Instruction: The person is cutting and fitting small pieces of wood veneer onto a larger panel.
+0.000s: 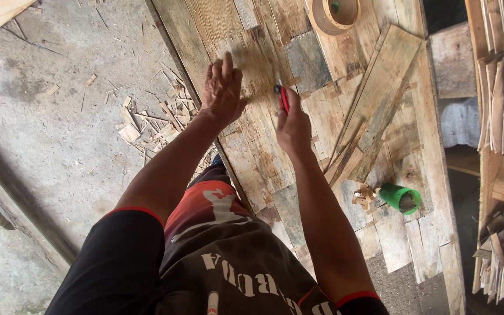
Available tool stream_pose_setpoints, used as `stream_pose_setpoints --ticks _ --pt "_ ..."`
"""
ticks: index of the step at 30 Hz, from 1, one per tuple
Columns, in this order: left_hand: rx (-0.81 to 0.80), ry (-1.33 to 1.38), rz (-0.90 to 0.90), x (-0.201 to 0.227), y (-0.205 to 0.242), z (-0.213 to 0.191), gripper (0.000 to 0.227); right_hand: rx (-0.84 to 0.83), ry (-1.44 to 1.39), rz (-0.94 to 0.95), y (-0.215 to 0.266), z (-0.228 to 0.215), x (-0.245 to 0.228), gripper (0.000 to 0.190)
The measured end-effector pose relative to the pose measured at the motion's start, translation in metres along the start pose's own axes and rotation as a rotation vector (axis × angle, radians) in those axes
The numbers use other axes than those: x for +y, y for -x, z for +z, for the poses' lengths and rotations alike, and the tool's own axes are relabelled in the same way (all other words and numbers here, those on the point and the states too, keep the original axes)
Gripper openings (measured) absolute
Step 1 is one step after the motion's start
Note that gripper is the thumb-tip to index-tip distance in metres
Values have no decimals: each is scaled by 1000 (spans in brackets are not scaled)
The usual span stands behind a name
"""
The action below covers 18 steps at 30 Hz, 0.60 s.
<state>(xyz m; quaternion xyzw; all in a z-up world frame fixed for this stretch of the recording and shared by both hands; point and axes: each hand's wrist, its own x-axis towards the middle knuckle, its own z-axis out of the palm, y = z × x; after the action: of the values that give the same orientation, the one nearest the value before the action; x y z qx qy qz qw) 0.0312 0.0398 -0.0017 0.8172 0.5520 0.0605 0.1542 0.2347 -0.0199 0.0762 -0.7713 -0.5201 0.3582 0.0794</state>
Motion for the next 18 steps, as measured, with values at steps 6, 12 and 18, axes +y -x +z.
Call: stream_pose_setpoints --ticks 6,12,18 --pt "-244 -104 -35 14 -19 -37 107 90 104 -399 -46 13 -37 54" --pt "-333 -188 -38 16 -26 -44 108 152 111 -470 -74 16 -60 49" --pt "-286 -192 -26 16 -26 -40 108 144 163 -469 -93 29 -46 50"
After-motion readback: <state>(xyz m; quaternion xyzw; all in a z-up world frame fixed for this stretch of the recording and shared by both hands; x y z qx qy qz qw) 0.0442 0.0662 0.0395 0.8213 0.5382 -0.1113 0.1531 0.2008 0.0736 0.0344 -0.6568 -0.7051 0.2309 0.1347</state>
